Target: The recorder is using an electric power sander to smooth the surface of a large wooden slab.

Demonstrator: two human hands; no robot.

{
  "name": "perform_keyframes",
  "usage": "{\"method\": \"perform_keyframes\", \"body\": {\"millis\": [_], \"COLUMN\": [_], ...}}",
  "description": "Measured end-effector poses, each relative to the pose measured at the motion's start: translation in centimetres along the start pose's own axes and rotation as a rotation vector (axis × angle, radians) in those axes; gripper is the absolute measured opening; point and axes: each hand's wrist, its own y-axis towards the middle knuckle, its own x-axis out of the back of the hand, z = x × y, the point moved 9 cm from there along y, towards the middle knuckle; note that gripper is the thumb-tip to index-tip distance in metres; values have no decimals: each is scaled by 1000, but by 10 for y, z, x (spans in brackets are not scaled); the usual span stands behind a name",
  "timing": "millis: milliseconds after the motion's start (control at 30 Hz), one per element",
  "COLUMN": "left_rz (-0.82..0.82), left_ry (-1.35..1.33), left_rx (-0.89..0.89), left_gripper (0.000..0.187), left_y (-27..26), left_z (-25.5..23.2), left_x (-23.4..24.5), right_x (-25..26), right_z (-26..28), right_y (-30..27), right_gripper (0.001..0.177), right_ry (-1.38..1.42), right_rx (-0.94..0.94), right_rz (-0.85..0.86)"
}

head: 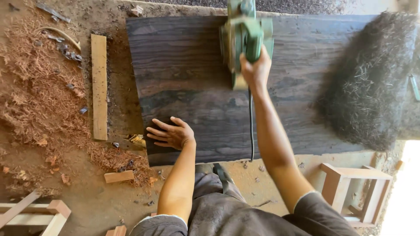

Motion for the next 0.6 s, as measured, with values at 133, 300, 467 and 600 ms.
{"method": "perform_keyframes", "body": {"millis": [133,300,467,600], "left_rz": [-4,-32,-44,-54], "left_ry": [0,-1,17,22], "left_rx": [-11,-25,-23,-34], "left_gripper": [73,73,73,73], "left_y": [-3,-2,-1,0], "left_z": [5,5,4,1], "left_x": [-3,-8,-6,-6], "right_x": [-17,12,18,-7], "right_z": [-5,30,28,23], "right_y": [37,-82,-152,-88], "right_gripper": [22,32,44,30], "right_ry": [23,92,-25,77], "right_rx": [-31,-70,-84,-271], "right_rz": [29,79,101,60]}}
